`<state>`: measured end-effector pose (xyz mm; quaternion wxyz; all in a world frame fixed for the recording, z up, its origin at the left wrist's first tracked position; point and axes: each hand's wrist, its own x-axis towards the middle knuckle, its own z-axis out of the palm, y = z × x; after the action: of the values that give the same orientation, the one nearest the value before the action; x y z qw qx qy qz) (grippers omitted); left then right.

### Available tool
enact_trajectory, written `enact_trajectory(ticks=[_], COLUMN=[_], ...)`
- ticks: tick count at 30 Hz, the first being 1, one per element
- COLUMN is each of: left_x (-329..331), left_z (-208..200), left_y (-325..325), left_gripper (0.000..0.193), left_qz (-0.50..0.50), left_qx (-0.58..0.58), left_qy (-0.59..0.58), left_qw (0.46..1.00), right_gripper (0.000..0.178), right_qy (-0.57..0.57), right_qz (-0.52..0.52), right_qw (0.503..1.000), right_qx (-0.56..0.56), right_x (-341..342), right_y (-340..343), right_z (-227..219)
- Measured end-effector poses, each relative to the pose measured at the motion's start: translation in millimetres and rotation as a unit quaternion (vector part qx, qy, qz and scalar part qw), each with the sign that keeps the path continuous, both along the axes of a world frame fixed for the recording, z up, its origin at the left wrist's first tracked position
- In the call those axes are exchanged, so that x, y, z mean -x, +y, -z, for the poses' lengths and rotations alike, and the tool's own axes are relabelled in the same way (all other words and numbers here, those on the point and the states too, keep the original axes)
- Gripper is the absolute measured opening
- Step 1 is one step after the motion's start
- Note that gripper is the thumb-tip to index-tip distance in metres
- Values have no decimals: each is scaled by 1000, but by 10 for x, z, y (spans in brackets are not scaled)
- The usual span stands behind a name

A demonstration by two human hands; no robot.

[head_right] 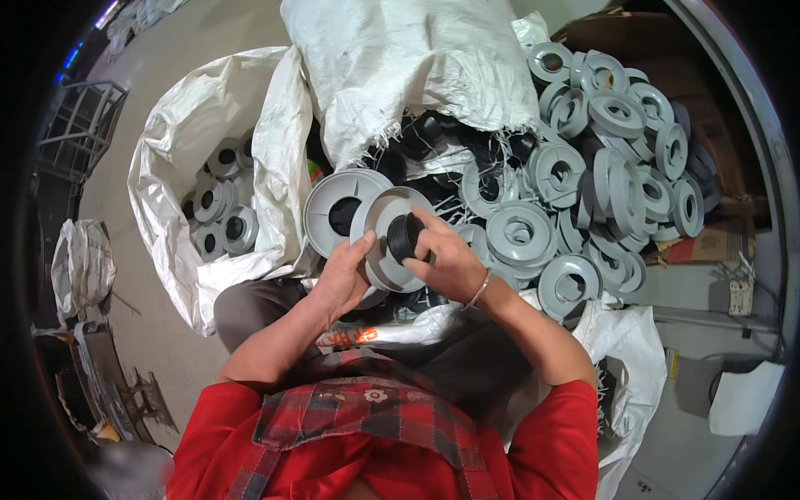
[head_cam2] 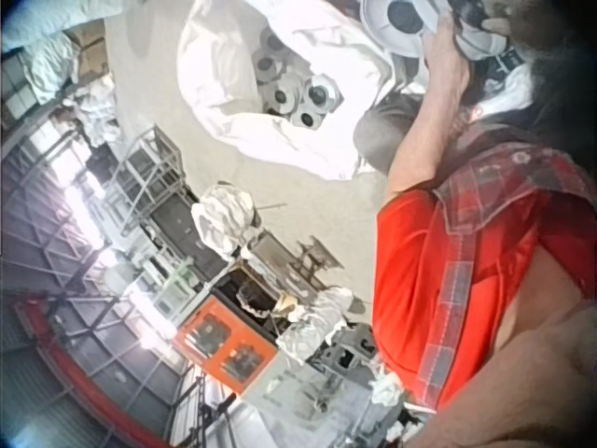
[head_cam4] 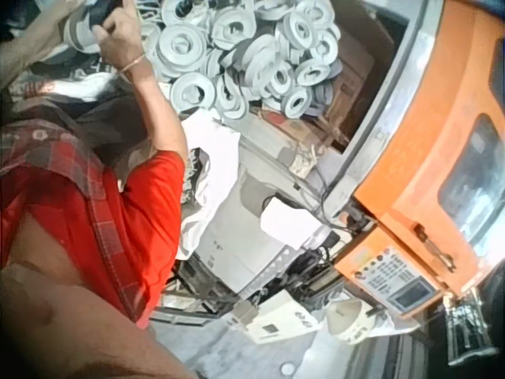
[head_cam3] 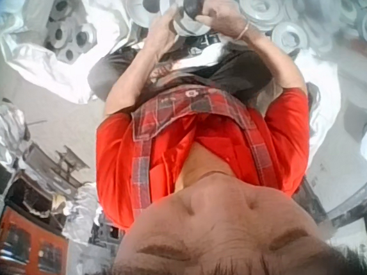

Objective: The person sits on the floor and assembles gray plastic rings with black rubber inserts by hand. They pick up each ring, insert the rubber piece, and place the assembled unit into a white sack.

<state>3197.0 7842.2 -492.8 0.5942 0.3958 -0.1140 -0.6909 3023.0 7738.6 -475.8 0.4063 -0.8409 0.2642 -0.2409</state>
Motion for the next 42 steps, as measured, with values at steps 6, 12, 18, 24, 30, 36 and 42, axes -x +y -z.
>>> enact_trajectory(ticks=[6,12,18,24,30,36,42], left_x=[26,-61,-5,-107,-30,64,141], left_z=[-51,-183,-46,-75,-5,14,-152], left_y=[53,94,172,144,130,194,224], left_gripper=[39,35,37,33,34,35,46], left_qz=[50,131,114,135,81,39,33], left_qx=[55,31,59,12,9,25,196], left_qy=[-64,-26,-10,-36,-200,-185,-448], left_qw=[995,991,992,990,976,982,871], right_gripper=[70,67,68,67,66,66,66], right_qy=[133,109,69,141,99,27,-48], right_qz=[32,-104,-110,-183,-128,1,30], right_qw=[983,939,969,896,949,988,767], right_qx=[125,310,209,379,270,149,-639], right_x=[-5,94,107,102,61,24,88], right_y=[255,281,276,347,411,346,4], right_z=[-354,-356,-356,-313,-207,-36,90])
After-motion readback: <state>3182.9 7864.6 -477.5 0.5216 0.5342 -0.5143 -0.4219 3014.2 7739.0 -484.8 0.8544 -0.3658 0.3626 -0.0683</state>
